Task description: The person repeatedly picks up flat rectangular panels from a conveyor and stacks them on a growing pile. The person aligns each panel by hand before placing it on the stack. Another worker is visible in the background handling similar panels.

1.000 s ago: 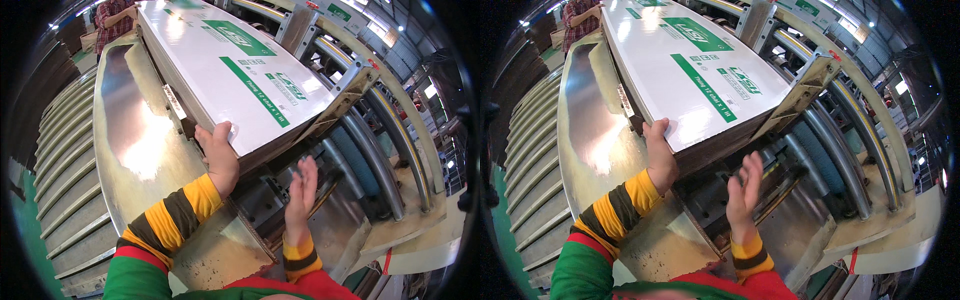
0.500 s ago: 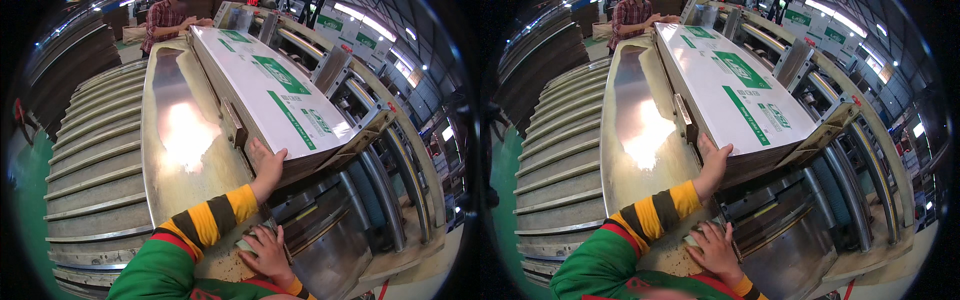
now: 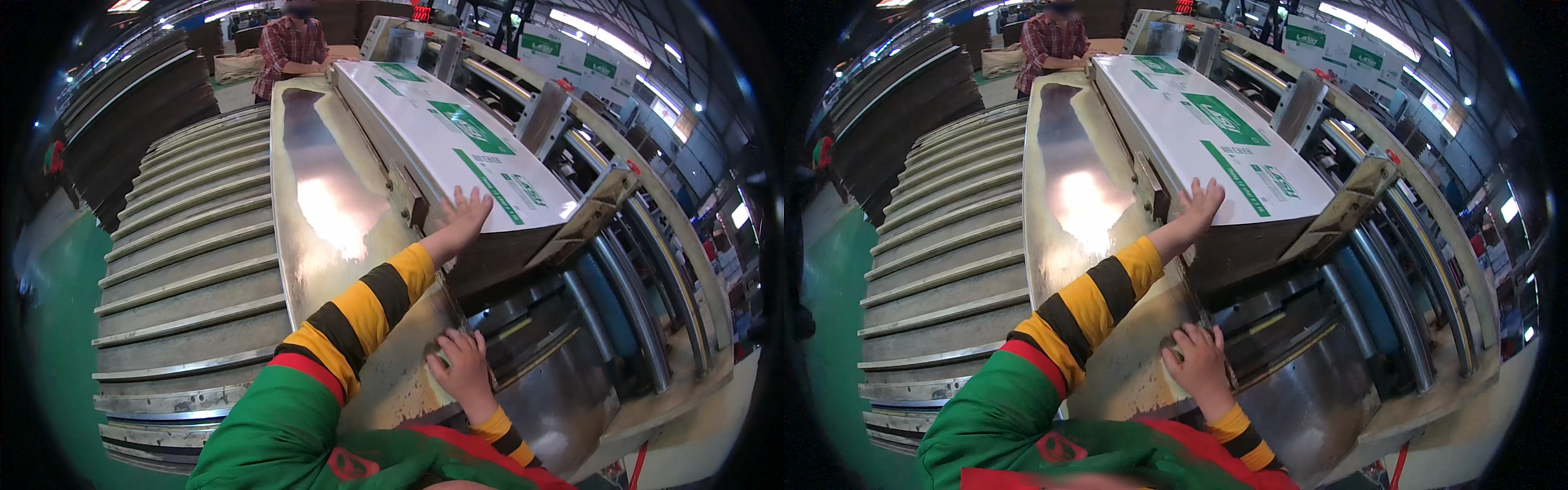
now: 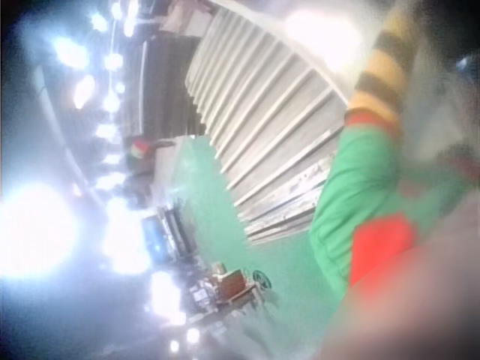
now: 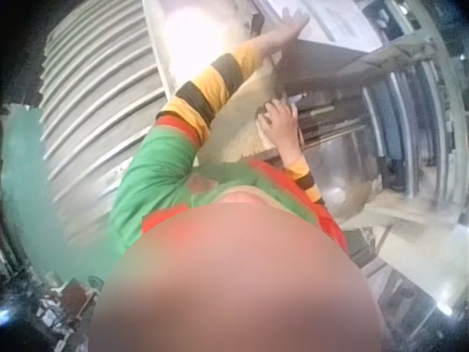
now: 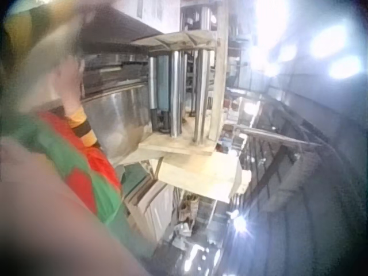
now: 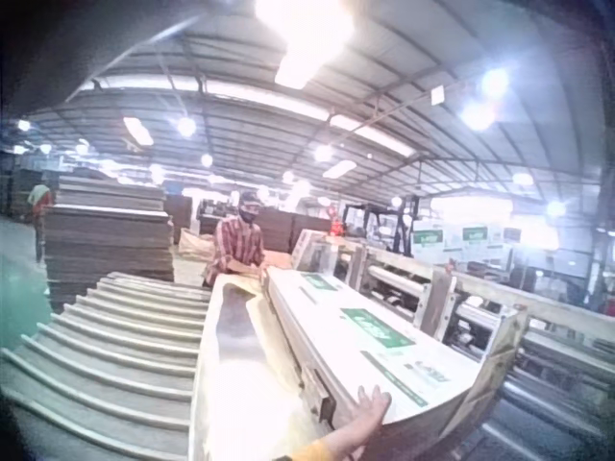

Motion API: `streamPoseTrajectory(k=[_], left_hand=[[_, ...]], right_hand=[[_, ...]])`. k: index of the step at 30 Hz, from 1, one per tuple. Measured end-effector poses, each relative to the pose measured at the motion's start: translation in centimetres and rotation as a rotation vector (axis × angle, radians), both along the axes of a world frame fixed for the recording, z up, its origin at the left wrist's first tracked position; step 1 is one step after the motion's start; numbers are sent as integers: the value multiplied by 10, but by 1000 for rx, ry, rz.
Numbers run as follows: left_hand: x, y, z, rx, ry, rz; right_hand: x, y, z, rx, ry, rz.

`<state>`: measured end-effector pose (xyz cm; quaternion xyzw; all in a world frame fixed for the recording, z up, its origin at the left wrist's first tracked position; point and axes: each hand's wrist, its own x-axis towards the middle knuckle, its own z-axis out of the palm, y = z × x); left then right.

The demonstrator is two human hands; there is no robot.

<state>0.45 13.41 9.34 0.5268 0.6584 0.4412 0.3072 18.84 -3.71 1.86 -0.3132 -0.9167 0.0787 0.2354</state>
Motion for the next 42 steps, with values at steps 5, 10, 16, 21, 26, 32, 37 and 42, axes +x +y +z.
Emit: streamPoseTrajectory(k=[5, 10, 16, 21, 26, 32, 37, 42], left_hand=[[19, -50, -50, 315, 216, 104], [23, -91, -83, 559, 62, 65], [-14, -85, -91, 717, 171, 368], [-15, -80, -86, 763, 217, 458], [-3, -85, -85, 757, 214, 368], [2, -86, -88, 535, 229, 148], [6, -90, -80, 418, 252, -67], [8, -87, -81, 406, 229, -81]], right_hand=[[8, 1, -4, -22, 228, -4], [21, 49, 45, -103, 454, 67], [22, 220, 238, 416, 502, 69], [-15, 327, 298, 772, 257, -301], [-25, 403, 87, -12, -212, -707], [2, 488, 1, -57, -197, -629], [-23, 474, 135, 16, -133, -753], [-19, 471, 109, -38, -113, -901]])
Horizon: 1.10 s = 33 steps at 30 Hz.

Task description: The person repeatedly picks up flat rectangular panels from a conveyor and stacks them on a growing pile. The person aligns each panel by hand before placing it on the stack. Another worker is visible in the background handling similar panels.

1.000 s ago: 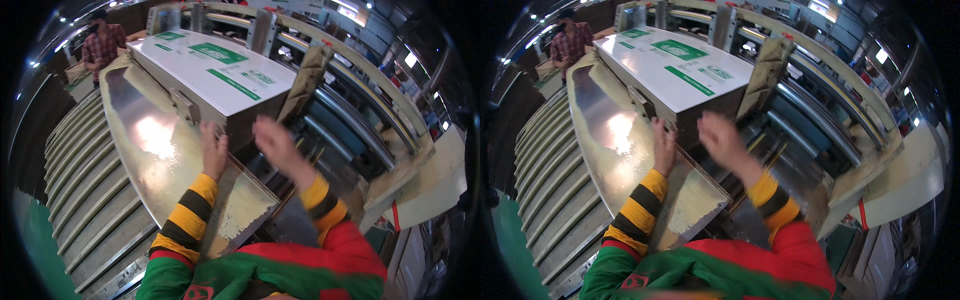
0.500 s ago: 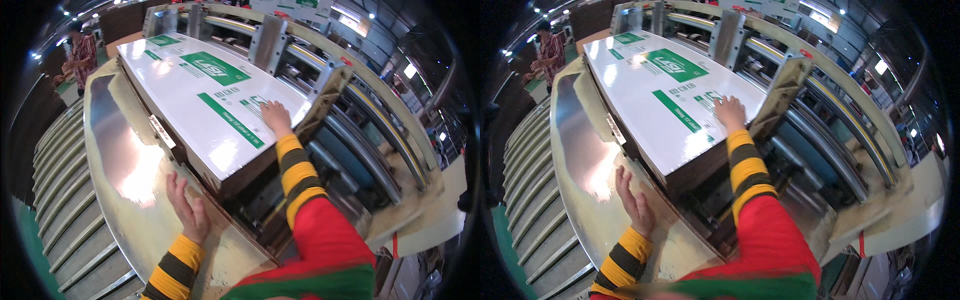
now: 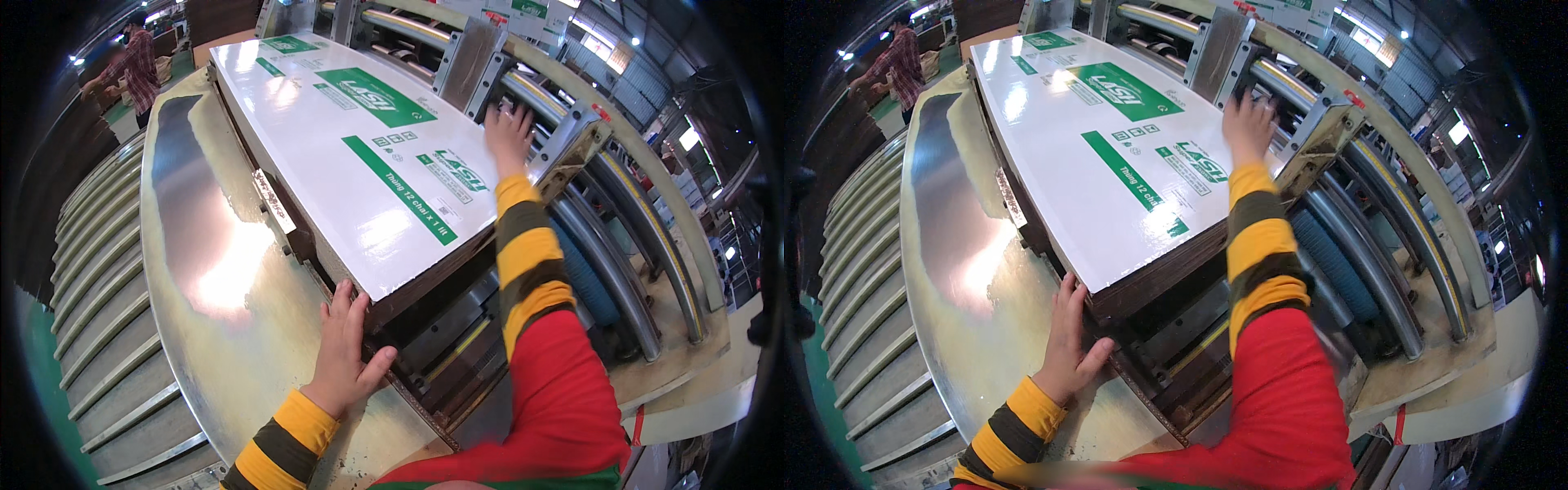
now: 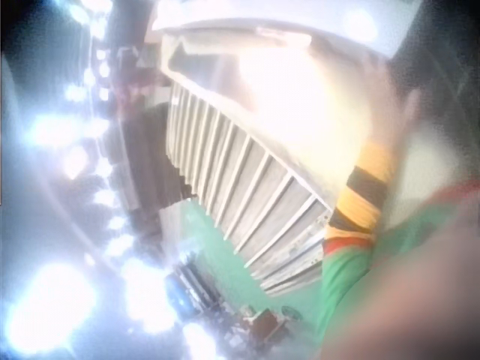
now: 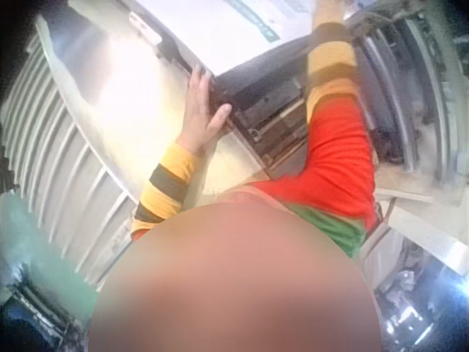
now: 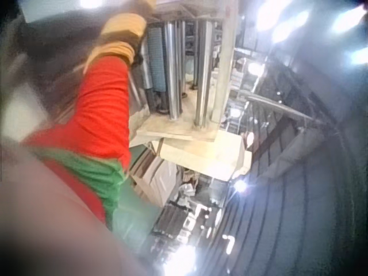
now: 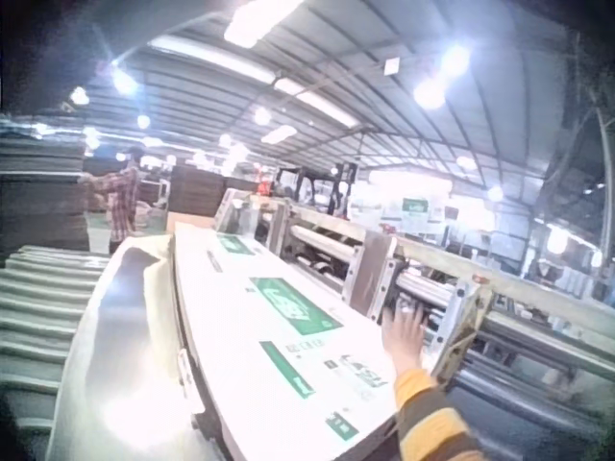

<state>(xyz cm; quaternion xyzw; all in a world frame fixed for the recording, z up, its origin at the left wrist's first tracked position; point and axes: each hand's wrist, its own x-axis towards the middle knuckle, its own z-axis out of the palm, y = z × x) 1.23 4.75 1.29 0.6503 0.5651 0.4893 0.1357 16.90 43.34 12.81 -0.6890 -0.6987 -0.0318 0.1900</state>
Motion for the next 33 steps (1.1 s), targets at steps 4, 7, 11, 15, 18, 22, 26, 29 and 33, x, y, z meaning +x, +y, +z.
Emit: streamPoseTrajectory(k=[4, 7, 11, 15, 18, 22, 26, 29, 33], left_hand=[[-1, 2, -4, -47, 135, -22], [1, -2, -6, -110, 185, -49], [0, 1, -7, -101, 292, -15], [3, 2, -9, -97, 258, -54], [3, 0, -6, -139, 318, -73], [-1, -4, 6, -221, 393, -73], [-8, -7, 17, -266, 463, -89], [-8, -8, 17, -245, 429, -81], [-7, -7, 11, -221, 434, -78]], right_hand=[[21, 38, -81, -193, 53, -100], [30, 54, -90, -264, 27, -115], [19, 42, -48, -407, 37, -173], [21, 16, -28, 84, 115, 32], [18, 2, -52, -254, 68, -78], [16, -9, -64, -203, 25, -50], [19, -50, -52, -63, 182, 115], [22, -91, -49, 91, 96, 174], [16, -107, -61, -82, 39, 232]])
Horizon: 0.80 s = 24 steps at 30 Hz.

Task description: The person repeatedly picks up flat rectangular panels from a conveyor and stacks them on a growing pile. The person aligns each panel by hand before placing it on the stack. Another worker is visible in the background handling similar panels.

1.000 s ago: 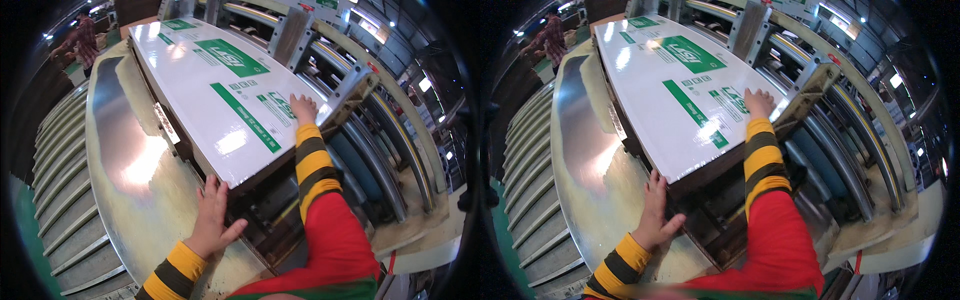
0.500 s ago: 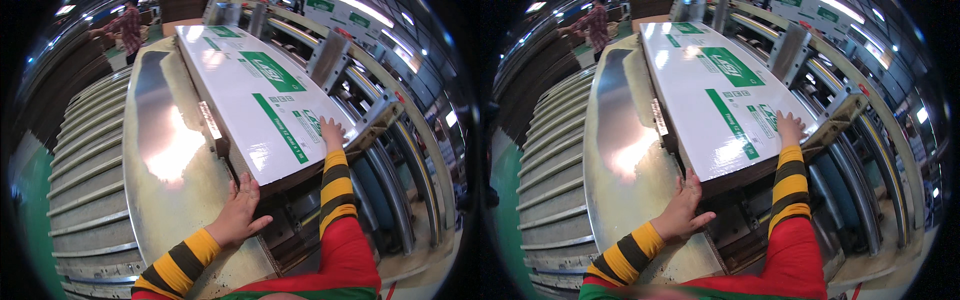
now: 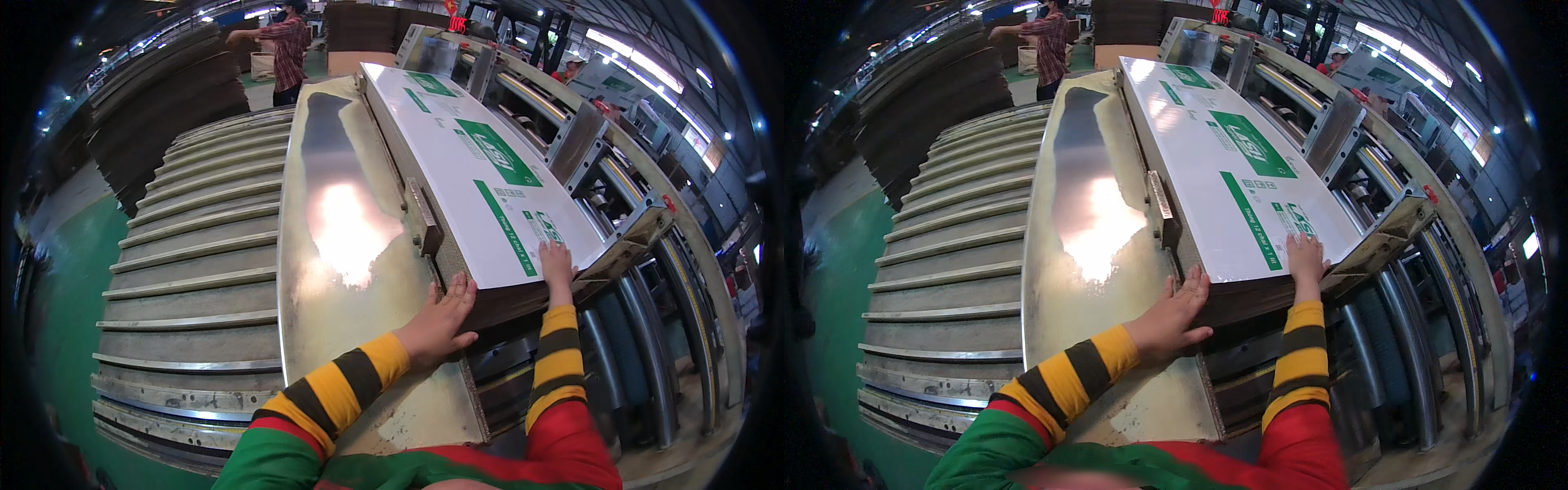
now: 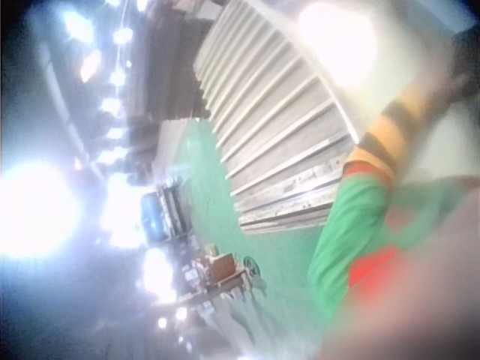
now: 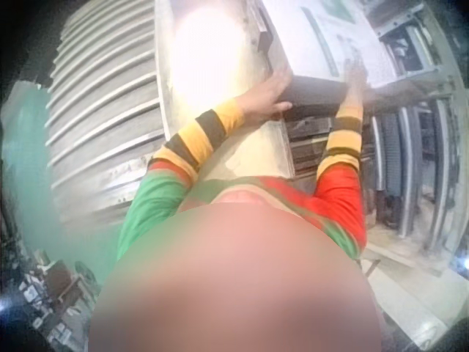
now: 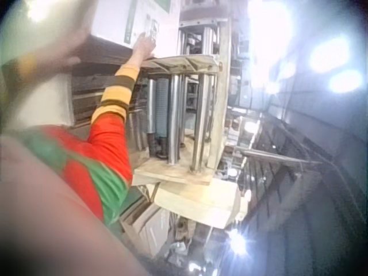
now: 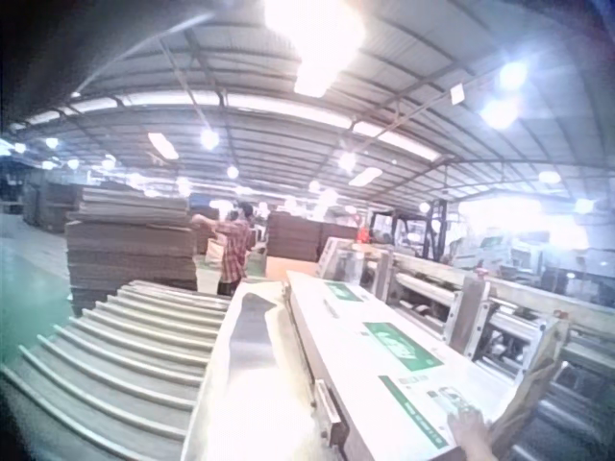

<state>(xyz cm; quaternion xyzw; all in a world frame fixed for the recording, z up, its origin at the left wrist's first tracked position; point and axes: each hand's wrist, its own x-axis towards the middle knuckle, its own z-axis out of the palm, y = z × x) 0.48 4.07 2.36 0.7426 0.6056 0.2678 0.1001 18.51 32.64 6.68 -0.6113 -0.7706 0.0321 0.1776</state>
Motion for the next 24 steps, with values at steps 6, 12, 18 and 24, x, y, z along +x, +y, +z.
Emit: streamPoseTrajectory(k=[6, 12, 18, 24], left_hand=[[-1, 0, -6, 46, -104, -6], [-3, -13, -4, 100, -58, 74], [1, -23, -6, 237, -17, 215], [9, -52, -9, 333, -142, 321]], right_hand=[[9, 47, -28, -209, -104, -32], [10, -33, -38, -78, 954, 97], [1, -283, -39, -37, 704, 454], [10, -390, -54, 14, 65, 561]])
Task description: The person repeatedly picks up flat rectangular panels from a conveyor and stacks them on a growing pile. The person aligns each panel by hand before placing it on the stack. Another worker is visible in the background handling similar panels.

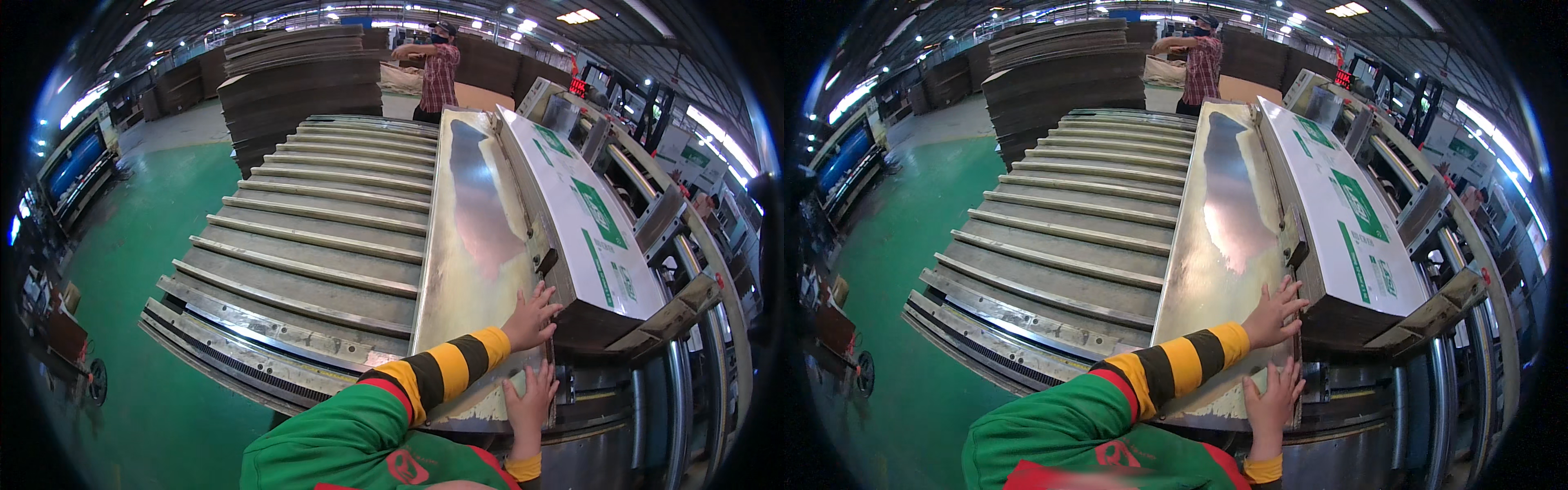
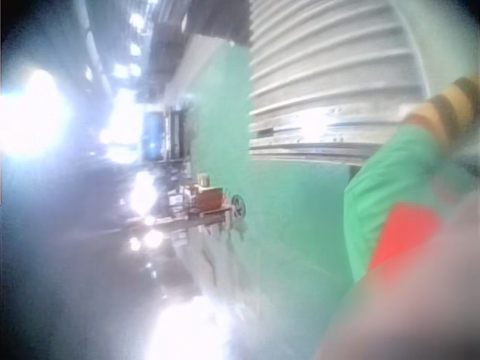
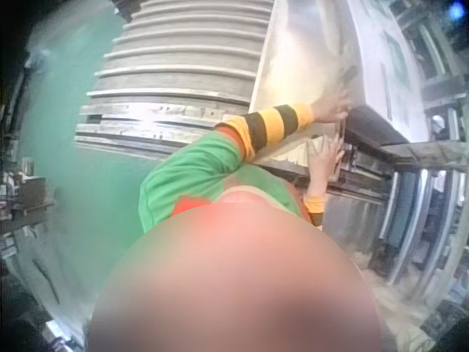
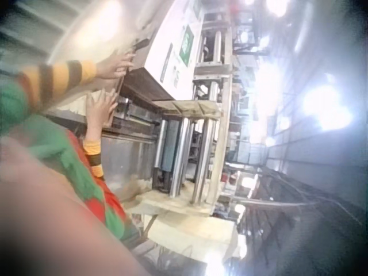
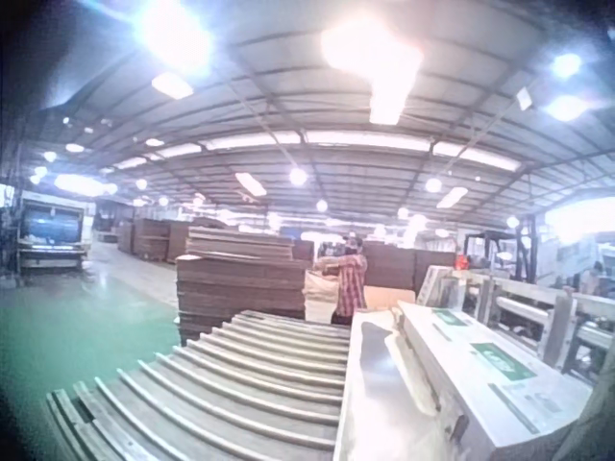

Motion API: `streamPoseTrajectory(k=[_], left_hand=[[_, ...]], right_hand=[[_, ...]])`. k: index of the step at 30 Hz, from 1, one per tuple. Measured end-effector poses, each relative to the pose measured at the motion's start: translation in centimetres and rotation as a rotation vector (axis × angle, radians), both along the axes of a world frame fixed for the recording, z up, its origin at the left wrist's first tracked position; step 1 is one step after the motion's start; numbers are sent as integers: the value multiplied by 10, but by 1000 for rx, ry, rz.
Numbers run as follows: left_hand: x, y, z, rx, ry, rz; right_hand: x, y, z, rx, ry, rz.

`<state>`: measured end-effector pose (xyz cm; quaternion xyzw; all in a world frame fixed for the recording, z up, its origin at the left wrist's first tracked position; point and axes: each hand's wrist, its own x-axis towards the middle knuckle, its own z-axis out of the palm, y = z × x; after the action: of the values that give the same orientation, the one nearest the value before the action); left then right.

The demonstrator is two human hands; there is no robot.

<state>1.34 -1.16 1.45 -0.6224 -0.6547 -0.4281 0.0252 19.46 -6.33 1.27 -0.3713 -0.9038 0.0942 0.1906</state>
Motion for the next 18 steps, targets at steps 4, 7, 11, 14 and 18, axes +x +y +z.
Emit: streamPoseTrajectory(k=[4, 7, 11, 14, 18], left_hand=[[16, -27, 4, 38, -201, -23], [25, -46, 5, 52, -314, -77], [26, -61, 1, 101, -321, -65], [21, -59, -4, 190, -308, -19], [14, -52, -6, 275, -320, -4]], right_hand=[[0, 10, -7, -48, 135, 0], [0, 14, -9, -99, 185, 10], [1, 14, -7, -69, 252, 3], [2, 14, -8, -88, 249, 11], [4, 12, -9, -26, 276, 28]])
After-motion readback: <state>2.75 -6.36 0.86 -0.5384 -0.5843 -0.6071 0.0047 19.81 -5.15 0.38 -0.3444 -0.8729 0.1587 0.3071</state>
